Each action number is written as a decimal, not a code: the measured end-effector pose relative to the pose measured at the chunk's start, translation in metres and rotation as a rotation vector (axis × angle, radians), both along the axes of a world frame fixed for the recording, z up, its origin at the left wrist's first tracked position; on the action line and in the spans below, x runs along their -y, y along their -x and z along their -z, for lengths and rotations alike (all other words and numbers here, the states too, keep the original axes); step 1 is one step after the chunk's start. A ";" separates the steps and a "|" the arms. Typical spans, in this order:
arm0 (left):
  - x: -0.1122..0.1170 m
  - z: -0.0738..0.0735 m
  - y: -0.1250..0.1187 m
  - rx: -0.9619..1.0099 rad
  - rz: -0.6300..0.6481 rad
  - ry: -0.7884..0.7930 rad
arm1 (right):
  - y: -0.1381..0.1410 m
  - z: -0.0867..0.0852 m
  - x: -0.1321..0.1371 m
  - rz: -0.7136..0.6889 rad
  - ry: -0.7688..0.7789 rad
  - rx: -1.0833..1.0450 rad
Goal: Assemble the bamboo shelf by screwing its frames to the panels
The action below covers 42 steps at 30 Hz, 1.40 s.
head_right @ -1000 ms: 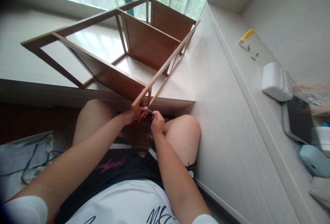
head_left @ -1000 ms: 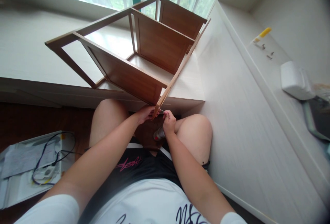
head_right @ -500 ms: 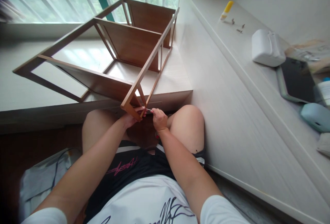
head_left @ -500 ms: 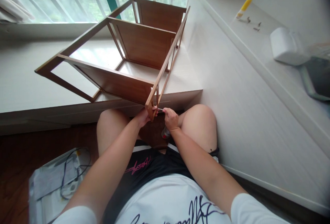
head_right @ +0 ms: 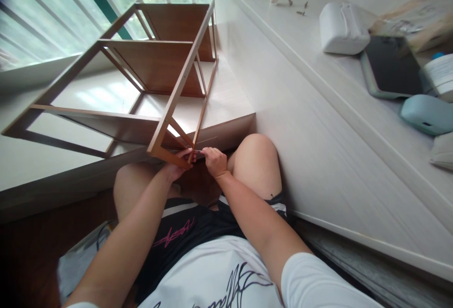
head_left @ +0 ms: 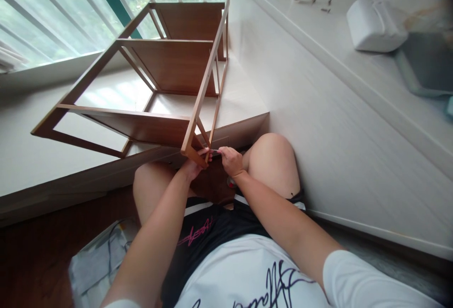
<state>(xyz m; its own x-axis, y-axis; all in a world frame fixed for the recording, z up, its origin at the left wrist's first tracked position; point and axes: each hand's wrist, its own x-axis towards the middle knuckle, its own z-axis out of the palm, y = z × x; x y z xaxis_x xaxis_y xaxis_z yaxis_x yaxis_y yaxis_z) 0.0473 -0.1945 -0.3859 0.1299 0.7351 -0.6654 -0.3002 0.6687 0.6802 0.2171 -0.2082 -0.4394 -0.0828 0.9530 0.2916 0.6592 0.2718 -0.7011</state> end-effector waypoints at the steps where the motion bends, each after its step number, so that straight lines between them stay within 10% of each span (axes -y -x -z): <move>1: 0.000 0.000 0.000 0.003 -0.002 -0.001 | 0.000 0.000 0.000 -0.001 0.005 0.006; 21: -0.001 0.003 0.003 0.032 0.003 -0.012 | 0.001 -0.006 0.001 -0.066 0.170 -0.067; 42: -0.002 0.004 0.003 0.003 -0.005 0.003 | 0.009 -0.013 -0.010 -0.037 0.497 -0.646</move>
<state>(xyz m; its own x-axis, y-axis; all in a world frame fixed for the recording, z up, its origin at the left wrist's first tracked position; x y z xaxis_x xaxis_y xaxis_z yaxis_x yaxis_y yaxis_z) 0.0447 -0.1925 -0.3900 0.1281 0.7335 -0.6675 -0.3053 0.6695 0.6771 0.2076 -0.1986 -0.4267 -0.0769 0.9835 -0.1640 0.0807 -0.1578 -0.9842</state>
